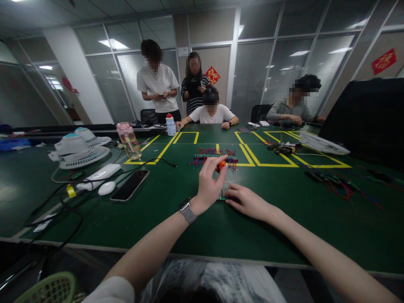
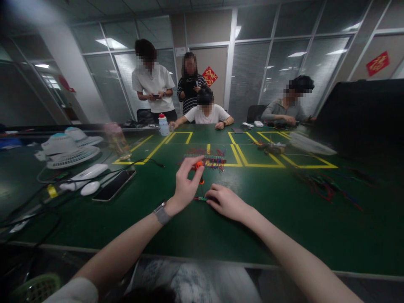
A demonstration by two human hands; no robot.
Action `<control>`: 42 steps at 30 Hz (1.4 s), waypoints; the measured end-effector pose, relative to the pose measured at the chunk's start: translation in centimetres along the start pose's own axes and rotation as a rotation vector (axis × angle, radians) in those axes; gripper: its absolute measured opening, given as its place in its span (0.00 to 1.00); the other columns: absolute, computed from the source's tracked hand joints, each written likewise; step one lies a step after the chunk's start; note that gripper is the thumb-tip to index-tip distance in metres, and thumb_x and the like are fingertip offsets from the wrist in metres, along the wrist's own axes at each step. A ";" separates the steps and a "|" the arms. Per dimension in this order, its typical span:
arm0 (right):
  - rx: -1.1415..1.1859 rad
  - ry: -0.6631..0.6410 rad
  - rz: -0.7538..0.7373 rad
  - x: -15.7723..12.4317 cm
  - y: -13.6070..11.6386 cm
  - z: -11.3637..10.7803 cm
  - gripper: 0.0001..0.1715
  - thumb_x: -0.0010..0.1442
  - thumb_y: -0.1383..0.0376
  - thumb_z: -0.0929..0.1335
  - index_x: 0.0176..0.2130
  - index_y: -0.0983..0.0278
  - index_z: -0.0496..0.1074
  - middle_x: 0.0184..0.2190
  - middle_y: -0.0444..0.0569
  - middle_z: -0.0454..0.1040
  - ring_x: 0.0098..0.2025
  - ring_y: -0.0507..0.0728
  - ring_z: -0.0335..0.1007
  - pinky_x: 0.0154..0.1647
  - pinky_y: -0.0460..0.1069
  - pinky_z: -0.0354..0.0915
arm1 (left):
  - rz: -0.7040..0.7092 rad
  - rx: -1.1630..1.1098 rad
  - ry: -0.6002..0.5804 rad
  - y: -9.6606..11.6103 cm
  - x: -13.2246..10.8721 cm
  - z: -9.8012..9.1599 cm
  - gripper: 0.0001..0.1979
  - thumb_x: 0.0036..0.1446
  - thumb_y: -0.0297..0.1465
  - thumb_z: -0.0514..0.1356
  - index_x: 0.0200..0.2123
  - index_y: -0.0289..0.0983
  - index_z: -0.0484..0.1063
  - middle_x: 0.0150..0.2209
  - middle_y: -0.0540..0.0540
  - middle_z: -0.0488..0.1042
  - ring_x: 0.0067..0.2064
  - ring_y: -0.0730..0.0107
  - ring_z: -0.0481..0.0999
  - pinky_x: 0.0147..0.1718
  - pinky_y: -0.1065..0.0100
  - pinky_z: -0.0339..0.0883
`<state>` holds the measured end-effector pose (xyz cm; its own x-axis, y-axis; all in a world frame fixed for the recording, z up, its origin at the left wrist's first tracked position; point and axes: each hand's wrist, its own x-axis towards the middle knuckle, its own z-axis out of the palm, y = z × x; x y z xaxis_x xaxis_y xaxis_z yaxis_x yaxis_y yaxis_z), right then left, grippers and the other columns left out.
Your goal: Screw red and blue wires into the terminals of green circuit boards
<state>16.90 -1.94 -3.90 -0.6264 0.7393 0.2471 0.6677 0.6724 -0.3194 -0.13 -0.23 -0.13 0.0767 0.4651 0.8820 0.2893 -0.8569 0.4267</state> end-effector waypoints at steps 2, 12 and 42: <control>-0.002 0.005 -0.006 0.0 0.1 0.1 0.10 0.65 0.66 0.64 0.44 0.64 0.74 0.40 0.52 0.70 0.41 0.57 0.70 0.44 0.51 0.67 | 0.005 0.028 0.006 0.2 0.0 -0.1 0.10 0.63 0.30 0.58 0.47 0.38 0.73 0.40 0.45 0.71 0.42 0.69 0.72 0.42 0.68 0.68; 0.001 0.000 -0.003 0.0 0.1 0.0 0.11 0.65 0.65 0.64 0.44 0.64 0.75 0.40 0.52 0.70 0.41 0.57 0.70 0.45 0.51 0.68 | -0.018 -0.032 -0.049 0.2 0.1 -0.1 0.15 0.67 0.27 0.49 0.53 0.38 0.69 0.48 0.43 0.73 0.49 0.68 0.72 0.50 0.65 0.67; 0.017 0.012 -0.003 0.0 0.1 0.0 0.11 0.64 0.66 0.65 0.44 0.63 0.75 0.39 0.52 0.70 0.40 0.57 0.70 0.43 0.50 0.67 | -0.023 0.032 0.003 0.5 0.0 -0.3 0.13 0.66 0.33 0.52 0.48 0.38 0.73 0.40 0.44 0.68 0.42 0.68 0.70 0.43 0.66 0.68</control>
<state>16.97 -1.91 -3.94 -0.6232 0.7379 0.2590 0.6589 0.6738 -0.3345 -0.29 -0.71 0.09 0.0672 0.4836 0.8727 0.3216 -0.8385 0.4399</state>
